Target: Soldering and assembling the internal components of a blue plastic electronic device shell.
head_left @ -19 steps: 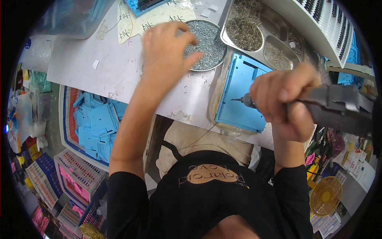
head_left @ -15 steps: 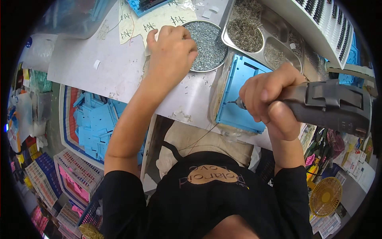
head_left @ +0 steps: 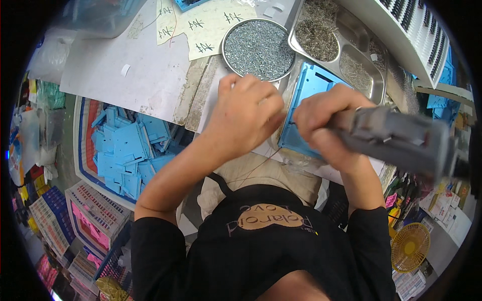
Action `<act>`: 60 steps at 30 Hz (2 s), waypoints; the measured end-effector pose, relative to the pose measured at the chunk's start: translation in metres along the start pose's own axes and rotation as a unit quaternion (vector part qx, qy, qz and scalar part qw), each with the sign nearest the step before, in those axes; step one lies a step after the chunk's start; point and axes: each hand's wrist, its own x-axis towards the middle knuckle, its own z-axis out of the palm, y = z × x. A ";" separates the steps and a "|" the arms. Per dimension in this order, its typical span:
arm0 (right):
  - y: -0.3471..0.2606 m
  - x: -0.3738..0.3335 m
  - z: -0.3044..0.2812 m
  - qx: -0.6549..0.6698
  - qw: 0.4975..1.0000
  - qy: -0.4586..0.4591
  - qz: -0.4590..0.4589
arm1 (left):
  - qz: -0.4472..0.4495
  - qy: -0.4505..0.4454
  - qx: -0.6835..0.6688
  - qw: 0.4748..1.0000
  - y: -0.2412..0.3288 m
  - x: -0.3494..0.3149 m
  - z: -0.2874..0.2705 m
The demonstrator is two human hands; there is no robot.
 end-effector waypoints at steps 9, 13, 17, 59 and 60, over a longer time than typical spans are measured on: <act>-0.029 0.001 0.004 0.199 0.977 0.007 -0.073 | -0.028 0.038 -0.139 0.989 0.023 -0.024 0.011; -0.031 -0.006 0.009 0.219 0.974 0.016 -0.056 | -0.019 0.042 -0.145 0.988 0.024 -0.024 0.011; -0.028 -0.018 0.008 0.271 0.962 -0.002 -0.035 | 0.001 -0.004 -0.092 0.996 0.026 -0.032 0.008; 0.008 -0.095 -0.067 0.055 0.972 0.221 -0.051 | 0.086 -0.133 -0.008 0.987 0.052 0.040 0.053; 0.004 -0.095 -0.066 0.067 0.971 0.226 -0.051 | 0.046 -0.107 -0.046 0.992 0.049 0.046 0.053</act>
